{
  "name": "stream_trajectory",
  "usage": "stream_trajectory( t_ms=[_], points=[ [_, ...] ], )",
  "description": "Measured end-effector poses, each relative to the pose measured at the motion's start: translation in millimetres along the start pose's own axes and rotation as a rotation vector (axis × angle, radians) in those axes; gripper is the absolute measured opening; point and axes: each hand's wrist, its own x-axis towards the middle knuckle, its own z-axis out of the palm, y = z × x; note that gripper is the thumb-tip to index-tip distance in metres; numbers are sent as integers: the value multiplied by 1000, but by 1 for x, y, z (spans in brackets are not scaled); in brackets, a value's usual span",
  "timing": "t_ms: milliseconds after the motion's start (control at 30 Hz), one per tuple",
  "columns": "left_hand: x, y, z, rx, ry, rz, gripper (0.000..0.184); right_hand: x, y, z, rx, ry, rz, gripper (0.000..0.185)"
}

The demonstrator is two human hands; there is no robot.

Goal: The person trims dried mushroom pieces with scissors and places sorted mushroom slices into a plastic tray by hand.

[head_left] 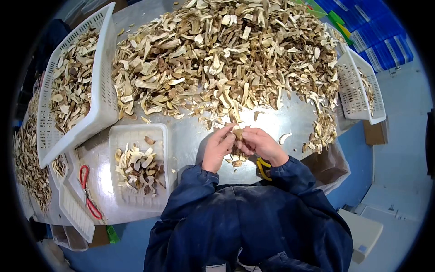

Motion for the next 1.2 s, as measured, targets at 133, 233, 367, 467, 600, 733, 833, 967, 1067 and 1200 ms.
stream_trajectory(
  t_ms=[133,233,367,467,600,733,833,967,1067,1200],
  points=[
    [1,-2,-3,-198,-8,2,21,-3,2,3,-164,56,-13,34],
    [1,-5,-10,-570,-81,-106,23,-7,2,14,-357,327,-233,23],
    [0,1,-4,-661,-78,-225,25,-8,-2,27,-682,405,-406,24],
    [-1,6,0,-504,-48,-166,26,-6,-6,34,-933,441,-522,26],
    [0,-4,-1,-37,-2,47,26,-3,-3,31,-956,450,-514,20],
    [0,-7,3,398,73,290,23,1,10,18,-727,424,-366,14],
    [1,-10,2,532,64,381,22,-1,9,19,-469,443,-261,10],
    [5,-10,-5,-137,-21,29,23,-4,6,22,-344,387,-189,10],
    [1,-2,2,-323,41,-30,27,-7,1,18,-407,323,-101,13],
    [0,-4,-3,-376,24,-50,31,-14,-7,22,-564,268,-72,14]
  ],
)
